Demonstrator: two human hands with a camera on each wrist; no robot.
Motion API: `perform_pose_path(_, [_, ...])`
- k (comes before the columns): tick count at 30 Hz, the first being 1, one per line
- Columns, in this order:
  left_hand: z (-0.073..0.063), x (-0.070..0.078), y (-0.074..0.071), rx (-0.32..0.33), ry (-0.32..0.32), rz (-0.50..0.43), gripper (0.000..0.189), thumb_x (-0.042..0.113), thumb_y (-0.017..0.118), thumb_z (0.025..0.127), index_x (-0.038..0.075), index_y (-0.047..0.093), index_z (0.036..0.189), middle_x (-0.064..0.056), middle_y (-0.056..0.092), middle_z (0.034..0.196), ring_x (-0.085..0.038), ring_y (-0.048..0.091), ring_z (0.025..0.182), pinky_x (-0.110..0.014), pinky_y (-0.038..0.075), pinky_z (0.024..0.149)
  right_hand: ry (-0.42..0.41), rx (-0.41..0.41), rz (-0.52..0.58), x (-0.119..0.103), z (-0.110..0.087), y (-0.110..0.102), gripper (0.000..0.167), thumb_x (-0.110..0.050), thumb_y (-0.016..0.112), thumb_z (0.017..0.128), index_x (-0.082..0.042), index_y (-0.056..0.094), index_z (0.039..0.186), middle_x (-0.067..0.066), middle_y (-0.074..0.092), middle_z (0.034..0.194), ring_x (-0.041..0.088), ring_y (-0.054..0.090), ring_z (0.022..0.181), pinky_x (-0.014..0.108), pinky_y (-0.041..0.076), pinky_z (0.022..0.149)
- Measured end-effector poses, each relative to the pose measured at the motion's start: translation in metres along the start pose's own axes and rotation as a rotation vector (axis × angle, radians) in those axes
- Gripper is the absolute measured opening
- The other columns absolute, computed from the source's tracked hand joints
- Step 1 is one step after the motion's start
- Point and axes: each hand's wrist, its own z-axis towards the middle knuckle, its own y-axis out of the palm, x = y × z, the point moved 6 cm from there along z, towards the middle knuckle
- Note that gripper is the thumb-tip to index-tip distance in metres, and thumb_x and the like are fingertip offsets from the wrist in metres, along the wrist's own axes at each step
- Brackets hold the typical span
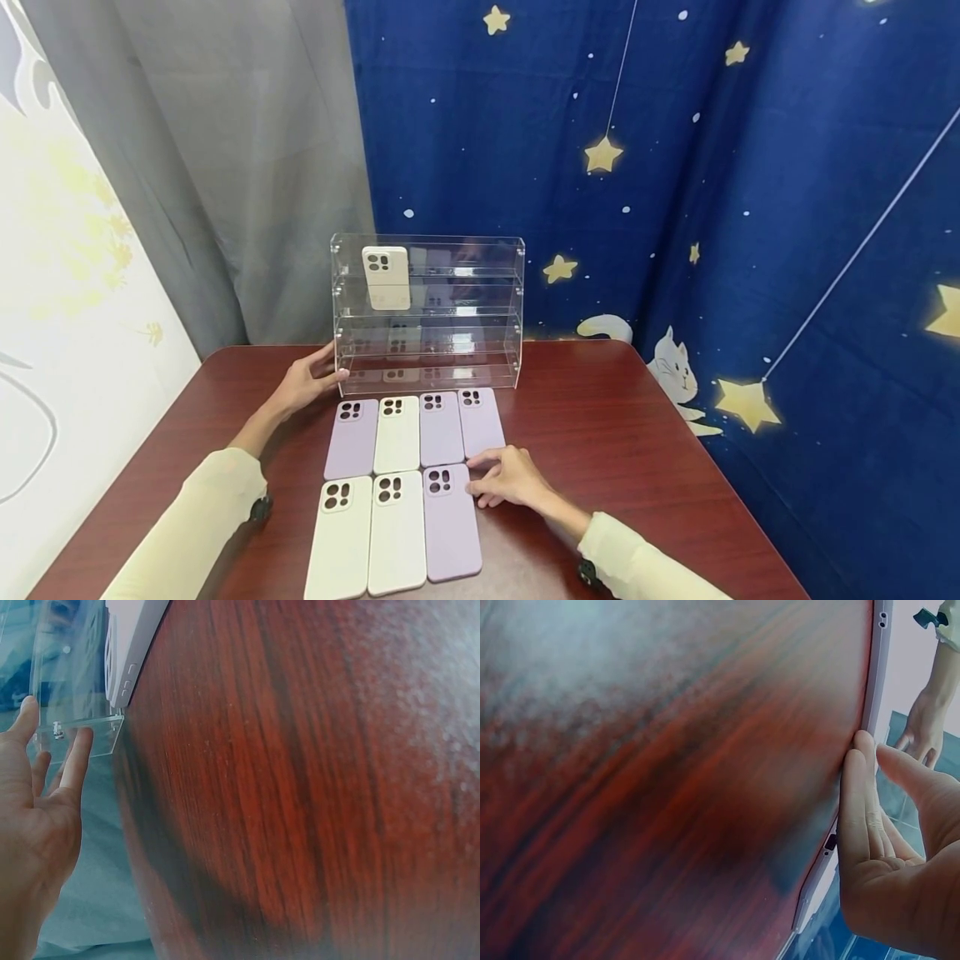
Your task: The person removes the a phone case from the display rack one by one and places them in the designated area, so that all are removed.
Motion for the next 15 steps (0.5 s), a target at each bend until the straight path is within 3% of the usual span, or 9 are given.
perform_pose_path(6, [-0.004,0.005,0.000,0.004,-0.037,-0.052,0.077,0.001,0.074,0.095,-0.003,0.033,0.160,-0.029,0.038,0.159,-0.054,0.051,0.133,-0.018,0.056,0.086,-0.014,0.020,-0.019,-0.003,0.002,-0.005,0.035,-0.011,0.087,0.084,-0.001,0.077,0.116,0.013,0.076,0.073,0.024,0.074,0.058,0.037,0.062,0.054])
perform_pose_path(11, [-0.002,0.002,-0.001,0.004,-0.036,-0.058,0.078,0.001,0.074,0.095,-0.003,0.032,0.160,-0.030,0.037,0.159,-0.053,0.052,0.133,-0.020,0.056,0.087,-0.057,0.032,-0.035,-0.010,0.007,-0.009,0.035,-0.008,0.085,0.086,0.002,0.076,0.118,0.012,0.078,0.078,0.026,0.076,0.061,0.036,0.063,0.056])
perform_pose_path(15, [-0.003,0.001,-0.001,0.005,-0.044,-0.064,0.078,0.001,0.074,0.095,-0.003,0.031,0.160,-0.030,0.036,0.160,-0.053,0.052,0.133,-0.019,0.057,0.086,-0.113,0.059,-0.115,-0.018,0.012,-0.013,0.035,-0.010,0.085,0.086,0.001,0.076,0.118,0.005,0.079,0.079,0.023,0.077,0.065,0.032,0.063,0.059])
